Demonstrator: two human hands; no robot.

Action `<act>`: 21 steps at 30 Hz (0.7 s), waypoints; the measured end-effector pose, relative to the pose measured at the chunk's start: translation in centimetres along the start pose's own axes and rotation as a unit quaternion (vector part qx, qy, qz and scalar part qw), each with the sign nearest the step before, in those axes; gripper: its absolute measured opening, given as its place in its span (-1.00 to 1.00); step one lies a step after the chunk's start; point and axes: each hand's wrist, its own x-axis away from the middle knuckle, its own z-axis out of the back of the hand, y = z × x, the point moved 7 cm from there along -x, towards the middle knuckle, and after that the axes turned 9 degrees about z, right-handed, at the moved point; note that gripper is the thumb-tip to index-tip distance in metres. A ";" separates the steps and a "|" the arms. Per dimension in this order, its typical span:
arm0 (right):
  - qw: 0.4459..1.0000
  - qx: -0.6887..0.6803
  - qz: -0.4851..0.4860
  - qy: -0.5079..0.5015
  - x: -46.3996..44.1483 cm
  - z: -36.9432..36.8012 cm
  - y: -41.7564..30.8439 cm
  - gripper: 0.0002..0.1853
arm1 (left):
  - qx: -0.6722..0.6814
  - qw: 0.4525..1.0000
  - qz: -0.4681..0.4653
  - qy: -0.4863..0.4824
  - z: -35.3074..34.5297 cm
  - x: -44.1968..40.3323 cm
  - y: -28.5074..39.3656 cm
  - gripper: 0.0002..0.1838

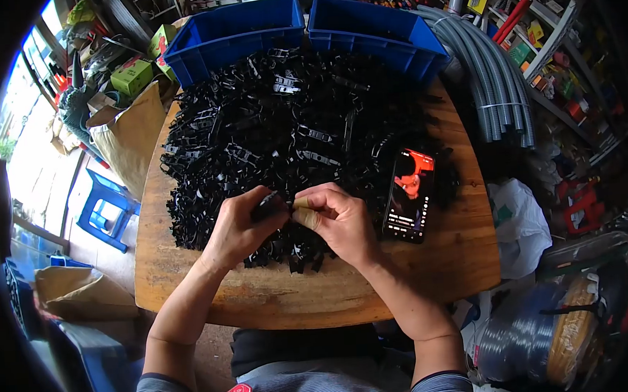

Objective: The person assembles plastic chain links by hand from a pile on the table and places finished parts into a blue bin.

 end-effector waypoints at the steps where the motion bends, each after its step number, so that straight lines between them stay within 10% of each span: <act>1: 1.000 0.004 0.013 0.000 0.1 -0.2 -0.2 -0.87 | 0.010 1.000 -0.010 0.003 0.0 0.0 -0.1 -0.76; 7: 0.996 0.041 0.076 -0.028 0.0 -0.6 -2.0 -0.86 | 0.141 0.989 0.006 -0.053 -0.8 -0.5 -0.8 -0.83; 11: 0.893 0.379 0.243 0.016 -0.3 3.7 -7.0 -0.81 | 0.180 0.981 0.055 -0.043 0.3 -0.5 -0.7 -0.83; 16: 0.794 0.583 0.098 0.138 1.9 21.8 -2.7 -0.79 | 0.178 0.982 0.022 0.057 2.2 -0.9 -1.3 -0.81; 21: 0.890 0.444 0.036 0.099 3.5 25.5 2.5 -0.71 | 0.154 0.987 -0.004 0.052 1.9 -1.0 -1.4 -0.81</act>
